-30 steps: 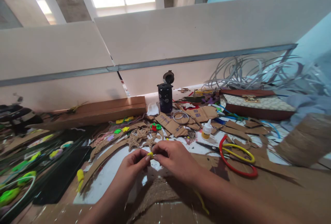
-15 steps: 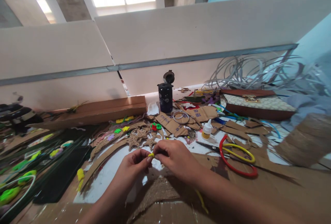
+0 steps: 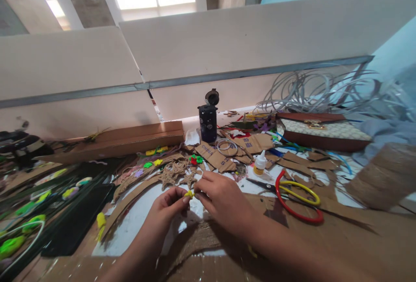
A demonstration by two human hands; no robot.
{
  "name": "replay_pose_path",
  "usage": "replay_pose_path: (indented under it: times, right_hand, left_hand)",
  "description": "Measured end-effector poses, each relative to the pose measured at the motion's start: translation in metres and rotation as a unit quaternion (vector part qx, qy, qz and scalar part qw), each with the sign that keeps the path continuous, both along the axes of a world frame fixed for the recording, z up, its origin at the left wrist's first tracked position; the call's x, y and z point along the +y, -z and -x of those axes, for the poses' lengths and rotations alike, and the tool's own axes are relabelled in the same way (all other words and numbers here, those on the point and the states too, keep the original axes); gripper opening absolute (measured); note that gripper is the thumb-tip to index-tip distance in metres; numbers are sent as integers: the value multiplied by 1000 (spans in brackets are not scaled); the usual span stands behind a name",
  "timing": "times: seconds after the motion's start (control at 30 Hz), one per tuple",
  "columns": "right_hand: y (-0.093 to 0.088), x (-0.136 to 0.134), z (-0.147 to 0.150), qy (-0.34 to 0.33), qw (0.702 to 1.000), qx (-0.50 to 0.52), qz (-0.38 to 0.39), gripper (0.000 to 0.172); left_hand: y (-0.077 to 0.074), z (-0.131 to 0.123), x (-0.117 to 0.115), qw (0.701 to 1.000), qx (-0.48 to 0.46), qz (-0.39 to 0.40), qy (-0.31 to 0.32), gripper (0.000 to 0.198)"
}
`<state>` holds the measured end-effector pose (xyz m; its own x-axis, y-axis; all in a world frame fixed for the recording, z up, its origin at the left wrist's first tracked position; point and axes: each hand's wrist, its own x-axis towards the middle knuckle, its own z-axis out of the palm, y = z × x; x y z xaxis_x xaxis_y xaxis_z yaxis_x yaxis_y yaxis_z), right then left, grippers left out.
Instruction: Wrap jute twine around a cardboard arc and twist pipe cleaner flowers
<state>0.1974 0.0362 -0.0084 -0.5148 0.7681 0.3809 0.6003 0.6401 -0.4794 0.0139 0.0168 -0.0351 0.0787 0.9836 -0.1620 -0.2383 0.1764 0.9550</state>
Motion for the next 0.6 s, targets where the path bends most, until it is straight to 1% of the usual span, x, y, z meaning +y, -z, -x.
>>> replay_pose_path:
  times: [0.13,0.23,0.3,0.37,0.43,0.5,0.6]
  right_hand:
    - [-3,0,3,11,993,90,80,11]
    - [-2,1,6,22,973,165,160,9]
    - [2,3,8,23,948,220,230,9]
    - [6,4,10,19,911,273,307,12]
    - [9,6,11,11,875,319,364,17]
    - [10,8,10,3,848,350,399,24]
    - [8,10,10,-14,820,371,436,34]
  left_hand:
    - [-2,-1,-2,999,-33,5,9,34]
    - [-4,-1,-3,999,-38,12,11,32]
    - [-5,-1,-4,999,-32,12,8,30]
    - [-5,0,-4,1000,-16,5,-1,30]
    - [-5,0,-3,1000,3,-6,-10,31]
    - [-6,1,-3,1000,13,-10,-15,31]
    - [-6,2,-2,1000,-3,5,-24,32]
